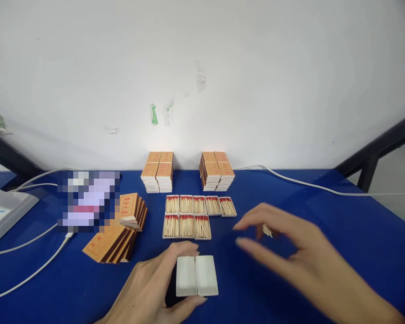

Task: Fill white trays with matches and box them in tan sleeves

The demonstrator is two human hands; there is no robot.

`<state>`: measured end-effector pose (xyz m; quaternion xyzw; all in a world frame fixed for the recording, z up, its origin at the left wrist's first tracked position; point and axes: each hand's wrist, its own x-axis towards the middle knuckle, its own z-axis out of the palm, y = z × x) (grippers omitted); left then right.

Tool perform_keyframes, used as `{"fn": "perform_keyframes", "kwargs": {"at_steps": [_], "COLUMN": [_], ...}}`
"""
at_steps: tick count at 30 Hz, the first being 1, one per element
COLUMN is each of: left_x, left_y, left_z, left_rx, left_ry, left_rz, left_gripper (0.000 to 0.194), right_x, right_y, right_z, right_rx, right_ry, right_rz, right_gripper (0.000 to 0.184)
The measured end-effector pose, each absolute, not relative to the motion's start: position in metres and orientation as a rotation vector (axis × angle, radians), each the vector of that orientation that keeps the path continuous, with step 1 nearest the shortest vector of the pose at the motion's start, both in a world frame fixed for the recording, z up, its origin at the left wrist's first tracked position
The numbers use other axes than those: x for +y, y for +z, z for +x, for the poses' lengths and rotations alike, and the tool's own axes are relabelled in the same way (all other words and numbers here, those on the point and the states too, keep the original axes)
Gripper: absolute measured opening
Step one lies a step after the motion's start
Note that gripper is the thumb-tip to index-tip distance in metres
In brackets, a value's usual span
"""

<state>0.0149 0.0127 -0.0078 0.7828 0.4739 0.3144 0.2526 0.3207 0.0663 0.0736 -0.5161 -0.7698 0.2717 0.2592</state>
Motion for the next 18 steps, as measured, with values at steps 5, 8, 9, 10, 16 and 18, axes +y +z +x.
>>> {"fn": "perform_keyframes", "kwargs": {"at_steps": [5,8,9,10,16,18], "left_x": [0.009,0.009,0.009,0.009,0.01,0.01], "left_y": [-0.013,-0.01,-0.009,-0.009,-0.01,-0.01], "left_z": [0.014,0.014,0.014,0.014,0.014,0.014], "left_rx": [1.322,1.323,1.327,1.327,1.295,1.285], "left_ry": [0.845,0.848,0.836,0.826,0.849,0.858], "left_rz": [2.184,2.172,2.166,2.164,2.151,2.14], "left_gripper": [0.074,0.073,0.072,0.07,0.071,0.073], "right_x": [0.083,0.089,0.089,0.089,0.091,0.091], "right_y": [0.048,0.028,0.024,0.021,0.019,0.018], "right_z": [0.373,0.38,0.379,0.378,0.37,0.367], "right_rx": [-1.645,-1.632,-1.629,-1.625,-1.582,-1.57], "right_ry": [0.254,0.343,0.37,0.391,0.418,0.435], "right_rz": [-1.968,-2.026,-2.025,-2.021,-2.013,-2.012], "right_gripper": [0.061,0.069,0.069,0.069,0.062,0.063]}}
